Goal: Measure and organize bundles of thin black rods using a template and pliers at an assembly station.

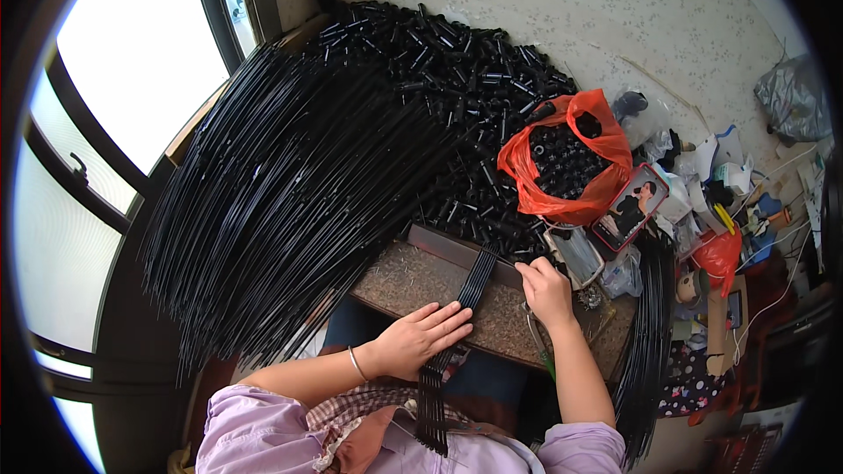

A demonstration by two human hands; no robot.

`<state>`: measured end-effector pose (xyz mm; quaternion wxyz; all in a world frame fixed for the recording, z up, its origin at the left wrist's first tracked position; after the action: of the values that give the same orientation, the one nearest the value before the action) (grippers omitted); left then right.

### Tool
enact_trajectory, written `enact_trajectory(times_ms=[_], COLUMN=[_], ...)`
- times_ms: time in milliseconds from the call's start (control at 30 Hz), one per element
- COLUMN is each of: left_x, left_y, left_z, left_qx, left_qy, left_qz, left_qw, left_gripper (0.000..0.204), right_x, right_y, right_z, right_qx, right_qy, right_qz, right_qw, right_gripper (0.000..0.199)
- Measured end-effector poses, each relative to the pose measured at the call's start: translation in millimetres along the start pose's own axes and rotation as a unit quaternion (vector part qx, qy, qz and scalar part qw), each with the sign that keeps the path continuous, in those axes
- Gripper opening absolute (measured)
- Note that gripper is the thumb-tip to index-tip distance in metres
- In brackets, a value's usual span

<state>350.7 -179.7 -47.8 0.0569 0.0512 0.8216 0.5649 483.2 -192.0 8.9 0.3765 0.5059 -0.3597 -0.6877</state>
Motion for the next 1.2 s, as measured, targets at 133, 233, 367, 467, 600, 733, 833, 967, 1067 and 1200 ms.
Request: enact_trajectory(times_ms=[133, 233, 367, 467, 600, 733, 833, 967, 1067, 1200], left_x=[-1, -2, -2, 6, 20, 30, 35, 38, 45, 40], left_y=[-4, -4, 2, 1, 5, 5, 4, 1, -5, -8], left_z=[-3, -4, -8, -17, -34, -39, -32, -34, -30, -25], left_qx=[-0.027, -0.059, -0.064, -0.034, 0.004, -0.02, -0.023, -0.079, -0.05, -0.015], left_qy=[-0.001, -0.012, -0.011, -0.005, -0.006, -0.015, -0.008, -0.013, -0.005, 0.002], left_qz=[-0.002, -0.007, -0.005, 0.002, 0.004, -0.019, -0.03, -0.047, -0.007, -0.011], left_qw=[1.0, 0.998, 0.998, 0.999, 1.0, 1.0, 0.999, 0.996, 0.999, 1.0], left_gripper=[0.073, 0.074, 0.076, 0.077, 0.078, 0.078, 0.076, 0.087, 0.084, 0.078], right_x=[6, 2, -8, -8, -8, -9, 7, 34, 36, 25], right_y=[-3, 3, 5, -2, -7, 41, 74, 56, 43, 53], right_z=[5, -7, -9, -8, 13, 17, -15, -38, -36, -26], right_qx=[-0.021, 0.005, -0.023, -0.159, -0.109, -0.087, 0.054, 0.118, 0.094, 0.145], right_qy=[-0.003, -0.044, -0.035, -0.039, -0.082, -0.076, -0.165, -0.186, -0.16, -0.105], right_qz=[0.035, -0.004, -0.01, -0.02, 0.007, -0.103, -0.106, 0.004, -0.006, -0.039], right_qw=[0.999, 0.999, 0.999, 0.986, 0.991, 0.988, 0.979, 0.975, 0.983, 0.983], right_gripper=[0.015, 0.015, 0.014, 0.011, 0.009, 0.009, 0.01, 0.009, 0.008, 0.004])
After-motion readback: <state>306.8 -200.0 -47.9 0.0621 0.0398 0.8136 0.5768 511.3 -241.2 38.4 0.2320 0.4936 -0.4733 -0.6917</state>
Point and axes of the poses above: each hand's wrist, its own x-axis away from the middle knuckle, its own y-axis out of the back of the hand, z = x × y, the point moved 10 cm from there along -x, towards the middle knuckle, and after that the axes turned 9 degrees about y, right-handed, at the moved point
